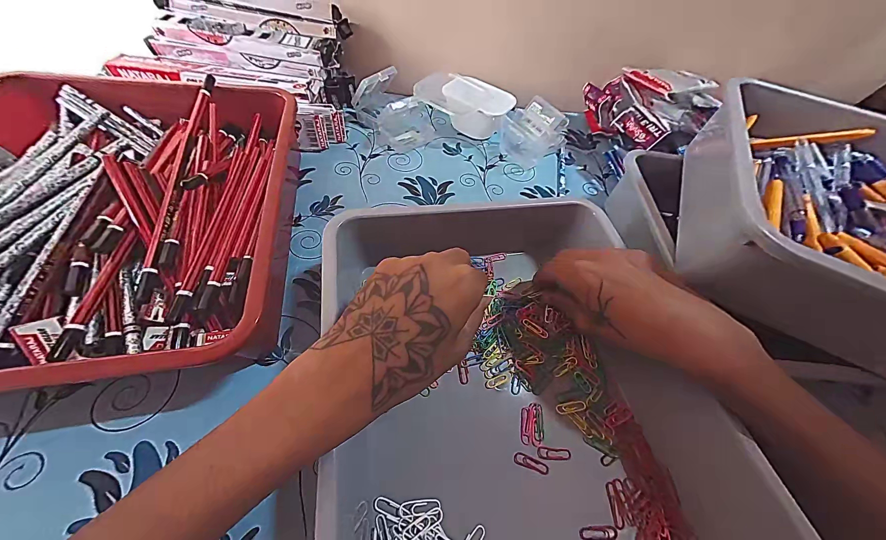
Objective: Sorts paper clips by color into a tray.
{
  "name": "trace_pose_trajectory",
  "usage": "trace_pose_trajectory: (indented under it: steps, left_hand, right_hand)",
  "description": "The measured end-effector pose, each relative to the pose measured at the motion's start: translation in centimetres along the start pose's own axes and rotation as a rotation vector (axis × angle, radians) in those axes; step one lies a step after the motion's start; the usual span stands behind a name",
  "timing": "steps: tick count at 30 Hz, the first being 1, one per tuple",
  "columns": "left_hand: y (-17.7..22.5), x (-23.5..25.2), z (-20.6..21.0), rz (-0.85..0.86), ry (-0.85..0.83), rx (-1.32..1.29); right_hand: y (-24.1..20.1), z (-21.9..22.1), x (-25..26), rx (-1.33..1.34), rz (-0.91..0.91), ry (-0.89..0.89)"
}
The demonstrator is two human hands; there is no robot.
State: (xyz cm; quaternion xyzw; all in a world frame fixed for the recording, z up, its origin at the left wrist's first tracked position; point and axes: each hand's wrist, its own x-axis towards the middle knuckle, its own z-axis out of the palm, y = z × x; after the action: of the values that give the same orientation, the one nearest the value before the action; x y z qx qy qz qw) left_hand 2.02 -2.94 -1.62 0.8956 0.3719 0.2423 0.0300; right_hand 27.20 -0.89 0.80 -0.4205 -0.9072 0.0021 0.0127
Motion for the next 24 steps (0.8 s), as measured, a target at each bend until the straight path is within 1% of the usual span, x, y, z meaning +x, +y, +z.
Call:
trace_pose_trajectory:
  steps: [3, 7, 10, 12, 14, 16, 20, 24]
  left_hand:
    - [0.0, -0.1, 0.1, 0.01, 0.005, 0.01]
    - [0.0, 0.0, 0.0, 0.022, 0.012, 0.007]
    - [-0.1, 0.2, 0.1, 0.086, 0.031, -0.122]
    - [0.0, 0.4, -0.1, 0.174, 0.019, -0.222]
    - [0.1, 0.4, -0.1, 0.247, 0.034, -0.23]
    - [0.1, 0.4, 0.1, 0.286, 0.072, -0.202]
    - [0.0, 0.4, -0.1, 0.307, 0.078, -0.168]
    - [-0.1, 0.4, 0.0, 0.319, 0.089, -0.287]
  right_hand:
    - [-0.1, 0.0, 0.1, -0.012, 0.007, -0.01]
    - [0.2, 0.4, 0.0, 0.016, -0.006, 0.094]
    - [-0.1, 0.3, 0.2, 0.172, -0.095, 0.247]
    - [-0.6, 0.0, 0.3, 0.327, -0.192, 0.283]
    - [-0.9, 0.1, 0.3, 0.429, -0.264, 0.291]
    - [-0.9, 0.1, 0.1, 0.468, -0.285, 0.298]
    - [-1.0, 0.0, -0.1, 0.495, -0.22, 0.271]
    - [-1.1, -0.2, -0.2, 0.63, -0.229, 0.242]
